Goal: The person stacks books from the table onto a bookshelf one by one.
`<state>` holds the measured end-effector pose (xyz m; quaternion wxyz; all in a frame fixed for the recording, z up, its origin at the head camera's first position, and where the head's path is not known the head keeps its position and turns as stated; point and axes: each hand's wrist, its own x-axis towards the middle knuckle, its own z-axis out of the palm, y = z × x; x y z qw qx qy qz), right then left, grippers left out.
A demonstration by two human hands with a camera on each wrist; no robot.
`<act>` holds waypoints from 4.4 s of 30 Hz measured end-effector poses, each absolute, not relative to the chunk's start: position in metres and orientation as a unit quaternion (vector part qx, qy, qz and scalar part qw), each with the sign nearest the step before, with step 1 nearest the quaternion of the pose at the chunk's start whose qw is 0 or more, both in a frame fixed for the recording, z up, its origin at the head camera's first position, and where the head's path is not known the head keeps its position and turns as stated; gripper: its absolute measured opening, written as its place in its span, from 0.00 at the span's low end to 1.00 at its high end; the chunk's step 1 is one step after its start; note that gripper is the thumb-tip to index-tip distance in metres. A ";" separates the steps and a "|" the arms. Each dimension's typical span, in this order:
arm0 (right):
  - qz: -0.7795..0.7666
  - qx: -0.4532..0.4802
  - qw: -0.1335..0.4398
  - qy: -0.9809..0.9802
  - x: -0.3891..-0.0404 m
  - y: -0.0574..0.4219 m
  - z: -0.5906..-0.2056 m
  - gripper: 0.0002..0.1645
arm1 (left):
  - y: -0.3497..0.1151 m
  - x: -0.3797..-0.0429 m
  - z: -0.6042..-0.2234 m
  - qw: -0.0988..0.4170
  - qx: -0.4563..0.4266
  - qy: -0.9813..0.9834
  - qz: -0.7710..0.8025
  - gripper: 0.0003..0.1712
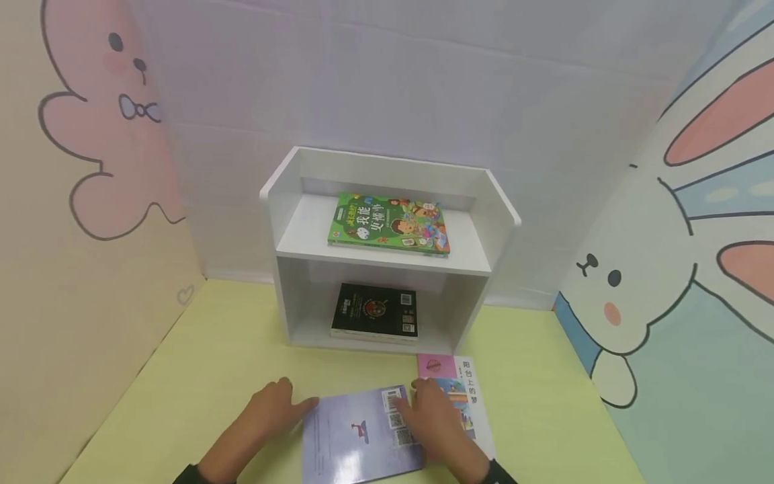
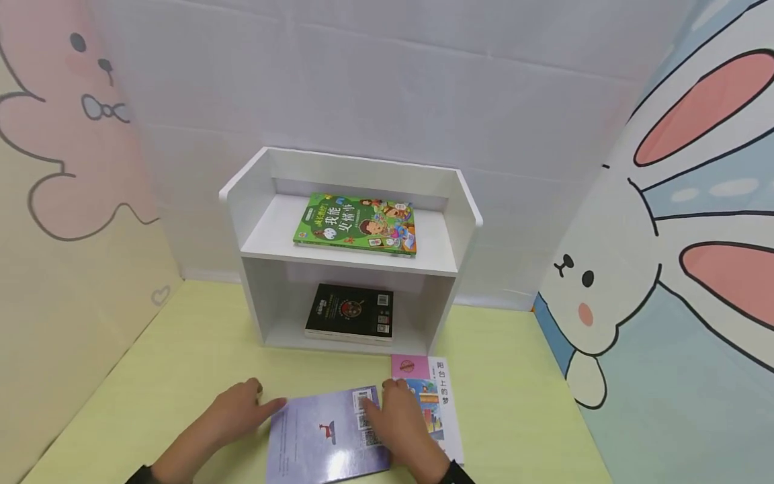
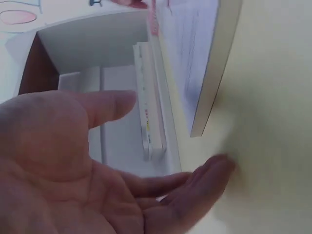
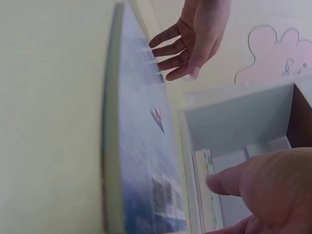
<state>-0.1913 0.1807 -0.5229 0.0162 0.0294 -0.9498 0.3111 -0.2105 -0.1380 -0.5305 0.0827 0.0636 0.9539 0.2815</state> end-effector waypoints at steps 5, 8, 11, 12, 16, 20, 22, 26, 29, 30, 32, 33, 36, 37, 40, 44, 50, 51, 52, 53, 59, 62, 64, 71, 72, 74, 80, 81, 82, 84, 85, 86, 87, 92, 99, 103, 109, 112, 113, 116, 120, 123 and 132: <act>0.255 0.056 0.011 -0.965 -0.164 0.172 -0.531 0.28 | -0.136 -0.176 -0.537 0.146 0.053 0.911 0.382 0.30; 0.254 0.043 0.019 -0.966 -0.159 0.169 -0.537 0.36 | -0.125 -0.165 -0.541 0.149 0.037 0.883 0.443 0.27; 0.288 0.013 0.020 -0.957 -0.159 0.169 -0.541 0.36 | -0.120 -0.163 -0.548 0.145 -0.003 0.858 0.492 0.29; 0.303 0.005 0.019 -0.953 -0.159 0.170 -0.542 0.35 | -0.120 -0.162 -0.550 0.144 -0.019 0.851 0.505 0.29; 0.352 -0.001 0.012 -0.936 -0.159 0.176 -0.544 0.33 | -0.124 -0.161 -0.555 0.138 -0.045 0.837 0.528 0.27; 0.380 0.011 0.007 -0.925 -0.157 0.182 -0.546 0.34 | -0.126 -0.161 -0.555 0.105 -0.017 0.843 0.528 0.26; 0.395 0.011 0.005 -0.919 -0.156 0.184 -0.547 0.34 | -0.125 -0.162 -0.554 0.086 -0.011 0.840 0.536 0.25; 0.405 0.011 0.006 -0.914 -0.155 0.186 -0.549 0.34 | -0.123 -0.165 -0.552 0.068 -0.031 0.816 0.572 0.27; 0.411 0.010 0.006 -0.912 -0.155 0.187 -0.549 0.34 | -0.123 -0.167 -0.549 0.073 -0.034 0.782 0.618 0.29; 0.415 0.009 0.005 -0.910 -0.156 0.188 -0.549 0.33 | -0.124 -0.168 -0.548 0.081 -0.030 0.766 0.638 0.30; 0.426 0.005 -0.001 -0.905 -0.157 0.190 -0.548 0.32 | -0.126 -0.170 -0.545 0.099 -0.021 0.734 0.671 0.30; 0.430 -0.002 -0.011 -0.903 -0.158 0.191 -0.548 0.31 | -0.128 -0.171 -0.544 0.110 -0.017 0.719 0.686 0.30; 0.453 -0.026 -0.033 -0.891 -0.161 0.194 -0.545 0.30 | -0.132 -0.173 -0.540 0.134 -0.014 0.674 0.726 0.32; 0.462 -0.034 -0.039 -0.885 -0.162 0.195 -0.543 0.31 | -0.133 -0.173 -0.539 0.138 -0.014 0.664 0.735 0.33; 0.488 -0.053 -0.055 -0.869 -0.163 0.198 -0.537 0.35 | -0.134 -0.174 -0.536 0.146 -0.012 0.644 0.751 0.34; 0.544 -0.044 -0.085 -0.834 -0.161 0.205 -0.530 0.33 | -0.134 -0.173 -0.530 0.150 -0.006 0.637 0.756 0.34; 0.673 -0.040 -0.155 -0.722 -0.157 0.217 -0.514 0.31 | -0.137 -0.174 -0.515 0.161 0.010 0.635 0.755 0.36; 0.689 -0.044 -0.161 -0.705 -0.157 0.218 -0.510 0.29 | -0.138 -0.175 -0.511 0.162 0.016 0.635 0.755 0.35; 0.702 -0.044 -0.164 -0.692 -0.157 0.219 -0.506 0.27 | -0.139 -0.176 -0.507 0.165 0.024 0.635 0.754 0.35; 0.707 -0.040 -0.163 -0.687 -0.158 0.220 -0.502 0.25 | -0.141 -0.177 -0.503 0.167 0.032 0.635 0.754 0.35; 0.709 -0.038 -0.122 -0.693 -0.160 0.226 -0.469 0.25 | -0.143 -0.183 -0.473 0.170 0.068 0.642 0.745 0.33; 0.705 -0.048 -0.096 -0.701 -0.163 0.227 -0.445 0.24 | -0.140 -0.184 -0.448 0.155 0.076 0.655 0.736 0.32; 0.710 -0.046 -0.079 -0.699 -0.165 0.228 -0.428 0.21 | -0.139 -0.185 -0.428 0.139 0.078 0.670 0.725 0.31; 0.716 -0.037 -0.028 -0.696 -0.177 0.229 -0.369 0.13 | -0.138 -0.203 -0.361 0.082 0.102 0.716 0.685 0.30; 0.712 -0.033 -0.026 -0.701 -0.179 0.229 -0.362 0.15 | -0.138 -0.207 -0.354 0.077 0.109 0.720 0.681 0.30; 0.699 -0.024 -0.020 -0.714 -0.183 0.230 -0.349 0.20 | -0.139 -0.216 -0.342 0.070 0.117 0.727 0.673 0.30; 0.675 0.017 -0.016 -0.737 -0.203 0.235 -0.316 0.30 | -0.141 -0.236 -0.311 0.060 0.126 0.751 0.645 0.31; 0.676 0.023 -0.016 -0.737 -0.207 0.235 -0.310 0.31 | -0.141 -0.239 -0.305 0.057 0.124 0.758 0.638 0.31; 0.673 0.027 -0.016 -0.739 -0.211 0.235 -0.305 0.32 | -0.141 -0.243 -0.300 0.053 0.124 0.763 0.632 0.31; 0.667 0.032 -0.016 -0.744 -0.220 0.235 -0.293 0.33 | -0.141 -0.251 -0.289 0.043 0.119 0.772 0.623 0.31; 0.663 0.033 -0.015 -0.748 -0.225 0.235 -0.288 0.33 | -0.140 -0.256 -0.283 0.035 0.120 0.775 0.619 0.31; 0.658 0.034 -0.013 -0.752 -0.230 0.234 -0.283 0.34 | -0.139 -0.261 -0.278 0.026 0.120 0.781 0.613 0.31; 0.654 0.035 -0.009 -0.756 -0.236 0.234 -0.279 0.34 | -0.137 -0.266 -0.273 0.019 0.120 0.783 0.610 0.31; 0.632 0.042 0.013 -0.774 -0.264 0.233 -0.260 0.35 | -0.126 -0.292 -0.258 0.000 0.131 0.793 0.595 0.29; 0.624 0.026 0.028 -0.781 -0.298 0.226 -0.247 0.33 | -0.112 -0.325 -0.250 -0.005 0.101 0.807 0.581 0.29; 0.642 0.009 0.046 -0.765 -0.323 0.219 -0.246 0.32 | -0.103 -0.344 -0.248 -0.031 0.096 0.809 0.580 0.28; 0.646 -0.039 0.075 -0.758 -0.355 0.209 -0.253 0.29 | -0.092 -0.370 -0.250 -0.037 0.074 0.811 0.580 0.30; 0.627 -0.054 0.086 -0.772 -0.366 0.204 -0.258 0.27 | -0.089 -0.379 -0.254 -0.031 0.062 0.814 0.577 0.30; 0.620 -0.061 0.090 -0.777 -0.369 0.202 -0.259 0.26 | -0.088 -0.382 -0.255 -0.031 0.059 0.814 0.576 0.31; 0.604 -0.086 0.093 -0.787 -0.376 0.199 -0.263 0.26 | -0.085 -0.390 -0.259 -0.025 0.052 0.820 0.570 0.30; 0.578 -0.103 0.089 -0.804 -0.380 0.199 -0.269 0.26 | -0.082 -0.398 -0.265 -0.024 0.049 0.829 0.557 0.29; 0.559 -0.099 0.089 -0.818 -0.381 0.198 -0.272 0.27 | -0.081 -0.402 -0.269 -0.028 0.045 0.840 0.539 0.28; 0.529 -0.109 0.098 -0.836 -0.384 0.195 -0.278 0.28 | -0.079 -0.404 -0.274 -0.017 0.033 0.863 0.503 0.32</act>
